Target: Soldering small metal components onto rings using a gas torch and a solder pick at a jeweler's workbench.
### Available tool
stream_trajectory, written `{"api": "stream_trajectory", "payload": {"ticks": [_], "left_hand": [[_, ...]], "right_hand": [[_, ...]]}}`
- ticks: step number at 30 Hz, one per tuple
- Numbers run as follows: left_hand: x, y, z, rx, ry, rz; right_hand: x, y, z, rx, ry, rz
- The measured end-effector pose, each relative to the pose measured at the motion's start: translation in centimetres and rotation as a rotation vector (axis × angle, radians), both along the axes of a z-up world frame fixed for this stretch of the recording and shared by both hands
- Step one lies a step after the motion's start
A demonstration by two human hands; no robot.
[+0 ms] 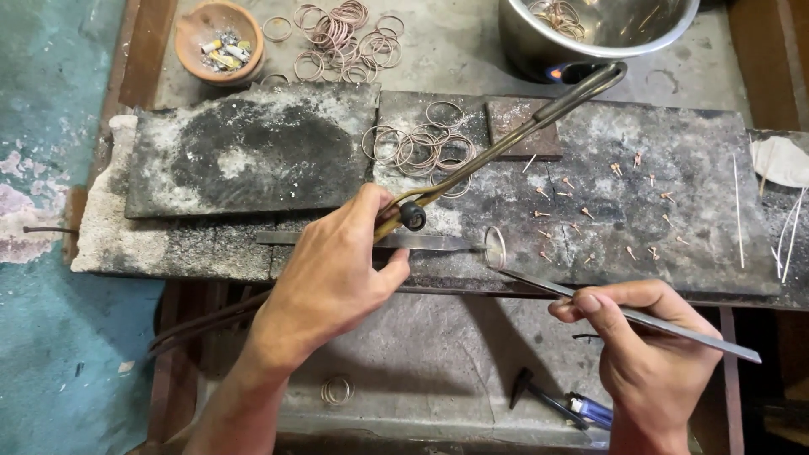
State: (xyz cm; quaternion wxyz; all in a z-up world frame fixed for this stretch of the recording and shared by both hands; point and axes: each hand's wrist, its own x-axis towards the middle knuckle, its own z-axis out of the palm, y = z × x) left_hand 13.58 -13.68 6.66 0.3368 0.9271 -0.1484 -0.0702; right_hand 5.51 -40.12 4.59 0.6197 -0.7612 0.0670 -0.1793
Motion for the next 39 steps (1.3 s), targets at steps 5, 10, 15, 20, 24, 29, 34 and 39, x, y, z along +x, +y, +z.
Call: {"api": "stream_trajectory", "payload": {"ticks": [5, 10, 15, 20, 24, 29, 34, 39], "left_hand": [[0.0, 0.0, 0.0, 0.014, -0.005, -0.001], [-0.1, 0.1, 0.1, 0.022, -0.016, -0.018], [-0.6, 0.3, 0.8, -0.042, -0.045, -0.007], [-2.0, 1.4, 1.4, -0.112, -0.157, 0.054], [-3.4, 2.5, 1.5, -0.064, -0.605, 0.264], [-5.3, 4.7, -3.1, -0.044, -0.877, 0.511], [-6.1, 4.8, -3.0, 0.344, -0.976, 0.621], [-6.5, 3.5, -4.5, 0.257, -0.952, 0.792]], "right_hand": [[0.2, 0.3, 0.6, -0.037, 0.032, -0.014], [0.0, -0.1, 0.4, -0.048, -0.011, 0.019], [-0.6, -0.2, 0.8, -0.047, 0.047, -0.074], [-0.4, -2.0, -2.0, 0.103, -0.081, -0.087], [1.9, -3.2, -1.2, -0.001, -0.124, -0.169], [5.8, -3.3, 2.3, -0.110, 0.030, -0.123], [8.1, -3.0, 3.0, -0.039, 0.171, -0.071], [8.7, -2.9, 3.1, -0.061, 0.196, -0.042]]}}
